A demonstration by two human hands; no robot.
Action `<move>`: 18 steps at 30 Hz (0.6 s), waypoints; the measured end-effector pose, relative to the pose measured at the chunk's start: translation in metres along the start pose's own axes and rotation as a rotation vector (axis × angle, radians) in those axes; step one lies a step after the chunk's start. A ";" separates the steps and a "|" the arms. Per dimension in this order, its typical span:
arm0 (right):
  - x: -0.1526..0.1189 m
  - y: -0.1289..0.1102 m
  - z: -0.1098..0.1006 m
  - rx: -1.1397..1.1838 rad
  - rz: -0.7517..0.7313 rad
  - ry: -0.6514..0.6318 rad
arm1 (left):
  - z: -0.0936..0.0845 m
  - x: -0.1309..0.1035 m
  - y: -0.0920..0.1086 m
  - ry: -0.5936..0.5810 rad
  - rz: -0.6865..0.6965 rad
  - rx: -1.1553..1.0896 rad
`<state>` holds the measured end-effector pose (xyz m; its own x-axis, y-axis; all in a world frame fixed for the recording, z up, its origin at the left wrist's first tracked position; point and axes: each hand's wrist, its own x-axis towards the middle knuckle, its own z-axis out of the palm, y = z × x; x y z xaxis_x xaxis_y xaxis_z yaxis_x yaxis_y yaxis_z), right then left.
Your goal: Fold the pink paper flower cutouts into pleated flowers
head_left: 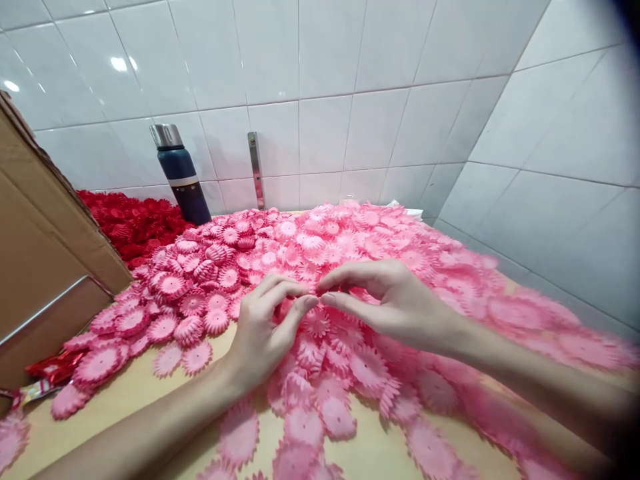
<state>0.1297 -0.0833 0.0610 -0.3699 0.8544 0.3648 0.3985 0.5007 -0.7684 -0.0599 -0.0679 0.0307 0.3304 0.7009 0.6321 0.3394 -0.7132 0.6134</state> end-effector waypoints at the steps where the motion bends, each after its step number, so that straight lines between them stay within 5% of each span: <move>1: -0.001 0.001 0.000 0.016 0.004 0.009 | 0.002 0.002 0.001 -0.021 -0.002 -0.003; 10: -0.005 0.014 -0.008 0.183 0.122 0.179 | 0.030 0.031 -0.004 -0.078 -0.012 -0.121; 18: -0.013 0.024 -0.007 0.288 0.179 0.170 | 0.041 0.023 -0.017 -0.137 -0.075 -0.261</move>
<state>0.1502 -0.0816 0.0412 -0.1619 0.9479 0.2744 0.1829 0.3021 -0.9356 -0.0223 -0.0396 0.0157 0.4348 0.7341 0.5216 0.1349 -0.6258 0.7682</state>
